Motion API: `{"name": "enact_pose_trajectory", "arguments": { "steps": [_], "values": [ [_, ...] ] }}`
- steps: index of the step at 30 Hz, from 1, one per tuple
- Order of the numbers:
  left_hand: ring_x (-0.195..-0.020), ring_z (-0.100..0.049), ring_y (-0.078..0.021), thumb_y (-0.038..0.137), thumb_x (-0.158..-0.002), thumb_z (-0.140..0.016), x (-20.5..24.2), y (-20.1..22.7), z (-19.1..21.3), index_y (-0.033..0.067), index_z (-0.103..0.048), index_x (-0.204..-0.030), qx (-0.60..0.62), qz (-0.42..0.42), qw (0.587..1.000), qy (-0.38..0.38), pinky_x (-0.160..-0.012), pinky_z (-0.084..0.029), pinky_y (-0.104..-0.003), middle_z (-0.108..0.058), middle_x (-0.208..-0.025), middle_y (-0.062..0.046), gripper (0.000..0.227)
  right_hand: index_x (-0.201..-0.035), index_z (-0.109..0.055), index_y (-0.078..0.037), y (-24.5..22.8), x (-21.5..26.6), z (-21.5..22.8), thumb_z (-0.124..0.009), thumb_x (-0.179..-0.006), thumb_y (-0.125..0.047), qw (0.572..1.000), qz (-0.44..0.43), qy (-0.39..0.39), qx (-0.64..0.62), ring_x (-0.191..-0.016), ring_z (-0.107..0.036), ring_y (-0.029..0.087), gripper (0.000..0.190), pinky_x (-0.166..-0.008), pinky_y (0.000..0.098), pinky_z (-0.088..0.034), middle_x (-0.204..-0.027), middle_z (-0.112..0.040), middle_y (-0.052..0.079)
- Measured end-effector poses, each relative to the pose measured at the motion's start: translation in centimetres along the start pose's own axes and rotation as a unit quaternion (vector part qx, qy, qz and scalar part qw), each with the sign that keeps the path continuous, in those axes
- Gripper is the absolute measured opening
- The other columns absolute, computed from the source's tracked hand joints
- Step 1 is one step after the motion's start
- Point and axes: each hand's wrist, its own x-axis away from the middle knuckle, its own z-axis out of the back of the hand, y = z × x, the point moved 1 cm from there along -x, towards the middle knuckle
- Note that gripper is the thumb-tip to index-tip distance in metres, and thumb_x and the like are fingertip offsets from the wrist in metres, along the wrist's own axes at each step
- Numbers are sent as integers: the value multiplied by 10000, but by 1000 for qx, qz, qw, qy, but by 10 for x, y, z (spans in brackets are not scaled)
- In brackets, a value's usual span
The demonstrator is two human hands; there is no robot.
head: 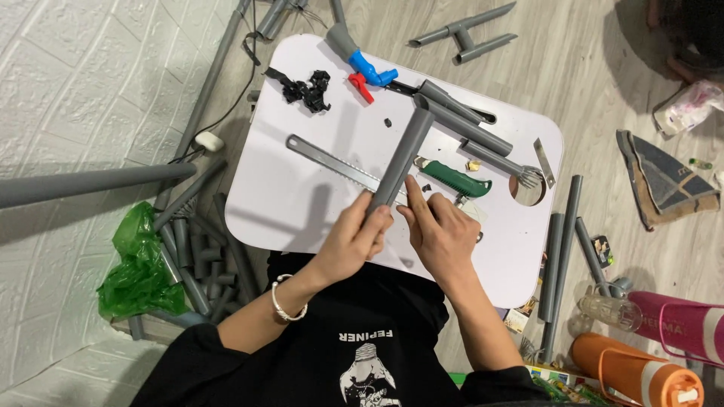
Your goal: The person holds a gray pipe and repeatedly measures it with a metal ruler on a white table. The person adjusts the ruler and pipe positions multiple times while keeping both hands on the objects. No cutting or final placement is shown.
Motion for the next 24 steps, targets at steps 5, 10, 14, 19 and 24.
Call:
{"name": "enact_pose_trajectory", "arguments": {
  "steps": [5,10,14,19,24],
  "values": [
    [-526,-522,-70,254,-1123,-461,1,0,21,47,-520,-1089,-52,-9,998,41,-433,-442,-224,-495,-718,11,218,-1292,-787,-163,-1,8,2,-631,-1062,-353,1000,1,5,18,-476,-500,198,336,-472,291,-457,-674,-446,5],
    [-465,-458,-52,170,-1140,-442,3,13,10,57,-499,-1043,-3,-2,1000,15,-397,-420,-205,-449,-701,18,160,-1338,-771,-162,-3,3,8,-627,-1070,-342,1000,-7,-4,0,-474,-489,202,354,-474,291,-456,-668,-445,9],
    [-457,-516,-93,197,-1142,-387,-3,26,26,68,-462,-1028,-40,-31,998,47,-411,-464,-234,-495,-722,-25,188,-1320,-779,-159,3,6,3,-628,-1070,-339,1000,-1,2,16,-481,-495,210,343,-484,293,-462,-672,-440,11],
    [-414,-496,-102,168,-1140,-432,-3,28,42,48,-505,-980,-74,-29,996,43,-382,-440,-232,-496,-669,-36,212,-1290,-797,-166,13,19,0,-646,-1064,-351,1000,4,-2,11,-486,-493,206,329,-494,295,-458,-671,-444,5],
    [-489,-535,-44,302,-1125,-443,8,4,34,45,-524,-1099,-65,2,998,23,-413,-472,-200,-517,-735,16,271,-1256,-804,-162,9,22,0,-687,-1035,-342,1000,4,-11,-9,-481,-510,218,308,-485,314,-469,-655,-449,15]
  ]
}}
